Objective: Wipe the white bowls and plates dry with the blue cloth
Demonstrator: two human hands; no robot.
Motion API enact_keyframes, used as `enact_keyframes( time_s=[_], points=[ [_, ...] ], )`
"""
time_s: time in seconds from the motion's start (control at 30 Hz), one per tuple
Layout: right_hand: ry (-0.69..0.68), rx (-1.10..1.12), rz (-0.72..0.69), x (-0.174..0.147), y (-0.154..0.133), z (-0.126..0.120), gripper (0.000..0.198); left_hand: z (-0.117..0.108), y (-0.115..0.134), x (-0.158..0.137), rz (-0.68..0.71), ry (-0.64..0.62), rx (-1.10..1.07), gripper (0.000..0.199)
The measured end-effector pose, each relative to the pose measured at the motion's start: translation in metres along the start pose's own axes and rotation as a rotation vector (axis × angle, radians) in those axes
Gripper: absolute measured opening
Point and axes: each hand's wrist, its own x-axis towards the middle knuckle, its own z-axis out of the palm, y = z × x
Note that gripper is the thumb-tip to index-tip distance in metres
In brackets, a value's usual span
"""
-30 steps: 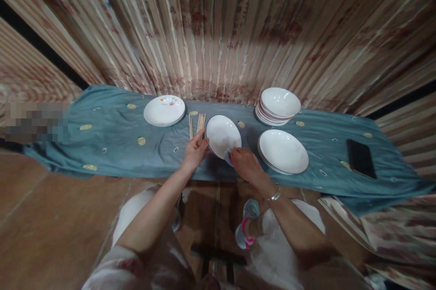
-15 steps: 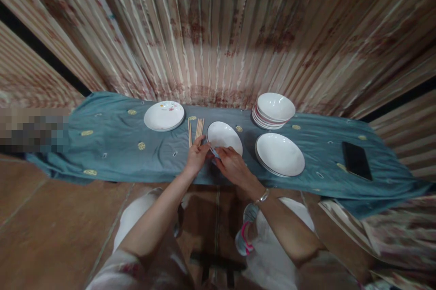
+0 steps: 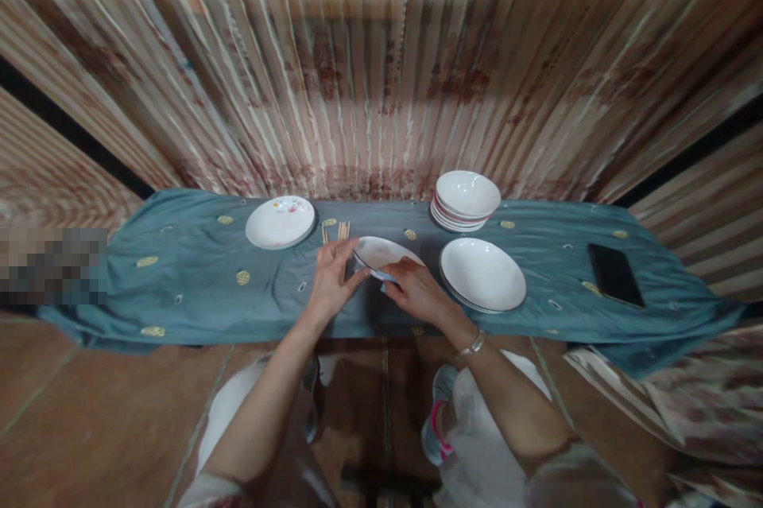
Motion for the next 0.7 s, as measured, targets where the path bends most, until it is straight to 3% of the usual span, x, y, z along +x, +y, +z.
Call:
enact_keyframes(
  time_s=[0.07, 0.17, 0.4, 0.53, 0.7],
  points=[
    [0.007, 0.036, -0.008, -0.001, 0.003, -0.001, 0.021, 0.002, -0.001, 0.002, 0.151, -0.078, 0.075, 0.035],
    [0.008, 0.077, 0.006, -0.003, 0.007, -0.003, 0.026, 0.007, -0.001, 0.003, 0.226, -0.191, 0.067, 0.020],
    [0.043, 0.234, -0.027, -0.007, 0.017, -0.014, 0.022, 0.018, 0.006, 0.000, 0.087, -0.321, -0.057, 0.006],
    [0.332, 0.394, 0.069, -0.005, 0.022, -0.017, 0.029, 0.028, 0.012, 0.000, 0.001, -0.289, -0.186, 0.004],
    [0.757, 0.576, 0.296, -0.003, 0.035, -0.031, 0.037, 0.032, 0.021, 0.008, -0.141, -0.112, -0.348, 0.008]
  ],
)
